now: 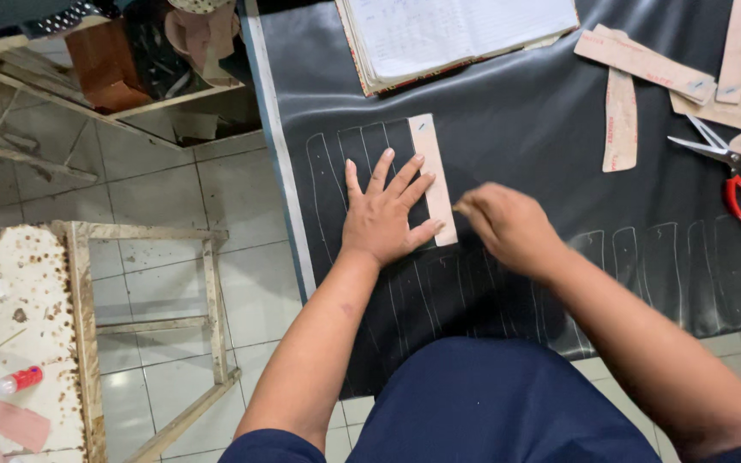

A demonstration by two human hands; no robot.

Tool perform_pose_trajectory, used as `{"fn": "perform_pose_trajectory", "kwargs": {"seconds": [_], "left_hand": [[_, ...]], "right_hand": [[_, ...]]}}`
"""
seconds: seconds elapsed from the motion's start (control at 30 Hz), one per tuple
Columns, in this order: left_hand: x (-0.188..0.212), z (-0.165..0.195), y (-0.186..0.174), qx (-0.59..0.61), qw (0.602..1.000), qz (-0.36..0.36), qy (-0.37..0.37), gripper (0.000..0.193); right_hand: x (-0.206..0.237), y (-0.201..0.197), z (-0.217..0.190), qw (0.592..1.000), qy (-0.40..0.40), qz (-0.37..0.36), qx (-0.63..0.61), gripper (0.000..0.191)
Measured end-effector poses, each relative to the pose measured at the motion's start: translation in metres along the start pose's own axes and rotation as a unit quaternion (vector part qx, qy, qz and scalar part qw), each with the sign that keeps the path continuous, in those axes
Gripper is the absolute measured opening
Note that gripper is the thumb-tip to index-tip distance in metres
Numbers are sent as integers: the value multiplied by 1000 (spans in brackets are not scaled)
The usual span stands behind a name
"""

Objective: The person places a cardboard template on a large black sheet and traces its outline with a pencil. They repeat this process for several templates, moving each one to a new position before tracing again.

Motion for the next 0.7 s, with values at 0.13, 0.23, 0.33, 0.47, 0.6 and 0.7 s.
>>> {"fn": "perform_pose_trajectory", "kwargs": {"seconds": [0.13,0.23,0.33,0.47,0.6,0.7], "left_hand": [[1,-1,4,3,1000,2,3,75],[2,1,6,-13,1000,-3,1,74],[2,0,8,-12,1000,-15,-7,75],[2,0,8,-21,1000,-11,-4,76],[2,2,7,-15,1000,-4,-4,75],[3,2,5,1,1000,-7,-6,71]], "right_hand": [[35,3,-3,998,50,-29,-3,14],[45,3,-3,998,58,-31,-15,15],[48,4,0,997,73,-30,-19,14],[50,5,-3,998,59,-28,-24,14],[48,11,-8,997,44,-28,-52,15],[48,18,-14,996,12,-30,-86,13]]}}
Point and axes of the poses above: each hand's wrist, its own x-axis away from the middle knuckle, its own y-axis out of the palm, z = x × y, the point moved 8 cm from there along -x, towards the middle knuckle, and after that the axes turned 4 degrees about y, right-handed, at the moved point
